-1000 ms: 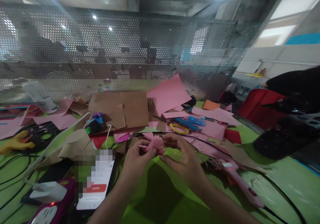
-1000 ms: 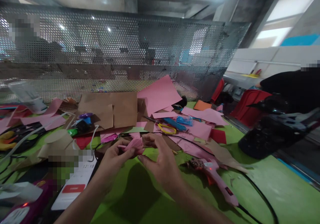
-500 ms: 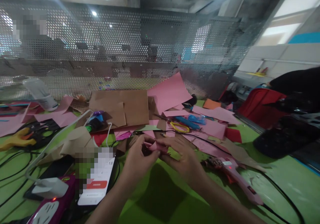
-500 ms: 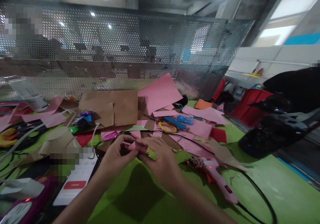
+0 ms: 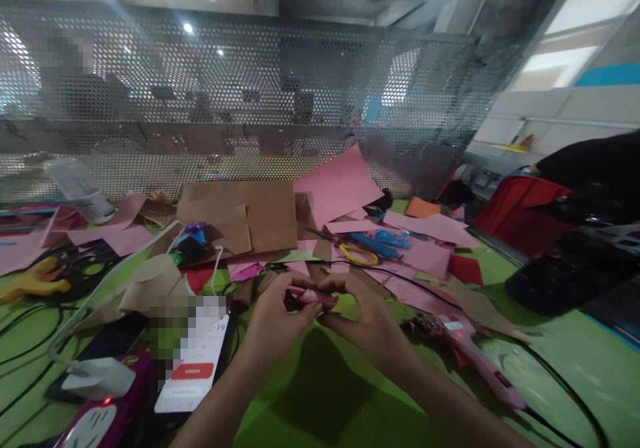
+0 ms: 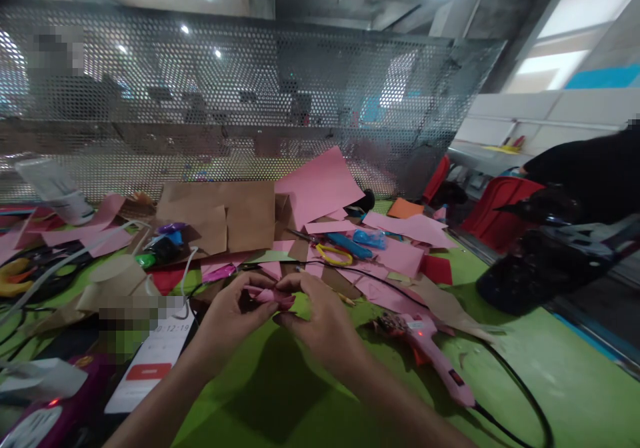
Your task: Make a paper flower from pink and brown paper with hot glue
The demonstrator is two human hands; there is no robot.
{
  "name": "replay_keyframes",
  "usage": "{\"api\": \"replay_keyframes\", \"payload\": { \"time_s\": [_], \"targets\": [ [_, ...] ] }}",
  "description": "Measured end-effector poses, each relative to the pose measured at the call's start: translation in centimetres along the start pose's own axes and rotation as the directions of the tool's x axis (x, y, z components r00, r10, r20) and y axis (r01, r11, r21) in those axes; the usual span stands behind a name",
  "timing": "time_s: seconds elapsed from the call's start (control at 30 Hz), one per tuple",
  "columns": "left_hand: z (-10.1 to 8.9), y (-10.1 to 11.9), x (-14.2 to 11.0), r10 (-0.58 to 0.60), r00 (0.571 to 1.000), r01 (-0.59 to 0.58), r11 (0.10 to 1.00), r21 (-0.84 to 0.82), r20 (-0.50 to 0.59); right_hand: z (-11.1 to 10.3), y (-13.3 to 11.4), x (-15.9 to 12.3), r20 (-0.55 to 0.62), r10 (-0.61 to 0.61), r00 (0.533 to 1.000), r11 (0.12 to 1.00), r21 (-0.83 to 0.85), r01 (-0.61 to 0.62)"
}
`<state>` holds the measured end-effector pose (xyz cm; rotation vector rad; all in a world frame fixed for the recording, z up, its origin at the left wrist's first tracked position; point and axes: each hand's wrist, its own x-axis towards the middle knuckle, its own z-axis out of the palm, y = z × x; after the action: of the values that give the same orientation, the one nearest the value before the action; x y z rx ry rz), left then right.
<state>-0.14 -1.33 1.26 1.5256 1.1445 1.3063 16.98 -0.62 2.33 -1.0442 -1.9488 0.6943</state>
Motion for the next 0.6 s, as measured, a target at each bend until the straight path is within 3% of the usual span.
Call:
{"api": "replay_keyframes", "payload": {
  "time_s": [0.27, 0.5, 0.6],
  "targets": [
    [0.2, -0.3, -0.1, 0.079, 0.997, -0.08, 0.989, 0.126, 0.011, 0.1, 0.1, -0.4, 0.035, -0.068, 0.997, 0.962, -0.261, 0.074],
    [0.7, 0.2, -0.9, 0.094, 0.996, -0.091, 0.952, 0.293, 0.003, 0.4, 0.8, -0.8, 0.063, -0.115, 0.991, 0.922, -0.365, 0.13],
    [0.8, 0.6, -1.0, 0.147, 0.988, -0.153, 0.943, 0.294, 0.043, 0.2, 1.2, -0.5, 0.046, -0.144, 0.989, 0.908, -0.39, 0.15]
  ]
}}
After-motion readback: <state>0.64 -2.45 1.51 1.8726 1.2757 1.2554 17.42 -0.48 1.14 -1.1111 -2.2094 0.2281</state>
